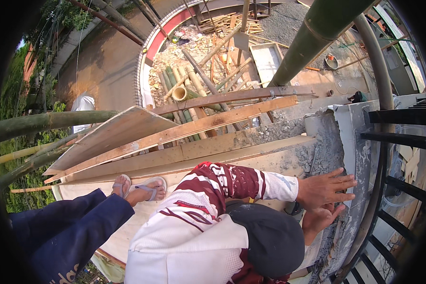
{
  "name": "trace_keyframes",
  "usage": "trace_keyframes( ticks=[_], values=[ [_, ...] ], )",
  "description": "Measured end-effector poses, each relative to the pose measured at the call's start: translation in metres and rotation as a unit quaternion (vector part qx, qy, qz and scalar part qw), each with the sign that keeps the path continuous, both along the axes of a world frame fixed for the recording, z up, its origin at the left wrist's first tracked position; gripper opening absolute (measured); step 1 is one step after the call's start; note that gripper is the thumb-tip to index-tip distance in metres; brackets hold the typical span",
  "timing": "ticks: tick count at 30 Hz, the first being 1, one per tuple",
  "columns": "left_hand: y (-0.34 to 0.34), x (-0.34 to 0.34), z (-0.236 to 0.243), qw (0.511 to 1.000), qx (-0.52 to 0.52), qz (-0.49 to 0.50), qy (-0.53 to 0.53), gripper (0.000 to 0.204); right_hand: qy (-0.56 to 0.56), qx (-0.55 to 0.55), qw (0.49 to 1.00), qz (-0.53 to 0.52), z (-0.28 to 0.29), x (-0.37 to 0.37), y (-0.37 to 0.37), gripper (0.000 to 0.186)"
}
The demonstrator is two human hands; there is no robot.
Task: The person uses a corded Makita rotary hammer drill to break and remove sections of a concrete wall or ledge. They repeatedly drill into the concrete, pause to clear debris by hand, and continue drilling along the same area.
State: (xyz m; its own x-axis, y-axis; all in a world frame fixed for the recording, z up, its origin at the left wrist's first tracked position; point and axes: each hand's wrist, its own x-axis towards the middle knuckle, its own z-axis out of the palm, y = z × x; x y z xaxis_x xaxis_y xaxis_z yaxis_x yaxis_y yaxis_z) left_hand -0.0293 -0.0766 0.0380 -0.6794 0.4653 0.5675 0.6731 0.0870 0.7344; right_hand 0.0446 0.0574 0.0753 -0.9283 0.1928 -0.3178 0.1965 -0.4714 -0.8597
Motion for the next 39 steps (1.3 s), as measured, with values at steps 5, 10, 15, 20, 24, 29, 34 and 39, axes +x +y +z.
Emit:
trace_keyframes(
  ticks=[5,10,15,20,24,29,34,39],
  values=[
    [-0.022,0.011,-0.044,0.962,-0.21,0.087,-0.153,0.079,-0.004,0.137,0.989,-0.056,-0.002,0.013,0.044,0.084],
    [-0.044,0.032,-0.075,0.953,-0.085,0.128,-0.259,0.055,-0.186,0.313,0.921,-0.14,-0.014,0.047,0.082,0.072],
    [-0.056,0.046,-0.096,0.942,-0.055,0.147,-0.296,0.041,-0.279,0.367,0.859,-0.225,-0.04,0.112,0.096,0.071],
    [-0.071,0.04,-0.123,0.93,-0.062,0.188,-0.309,0.033,-0.359,0.458,0.775,-0.249,-0.074,0.168,0.083,0.073],
    [-0.059,0.033,-0.117,0.922,-0.087,0.154,-0.344,0.028,-0.418,0.385,0.78,-0.263,-0.096,0.212,0.06,0.08],
    [-0.025,0.037,-0.102,0.856,-0.202,0.001,-0.475,0.033,-0.506,0.169,0.778,-0.333,-0.107,0.232,0.032,0.077],
    [0.009,0.066,-0.117,0.739,-0.234,-0.125,-0.619,0.056,-0.407,0.037,0.864,-0.296,-0.132,0.267,0.03,0.073],
    [0.022,0.07,-0.098,0.616,-0.102,-0.115,-0.772,0.069,-0.417,0.115,0.885,-0.17,-0.118,0.266,0.036,0.065]
  ],
)
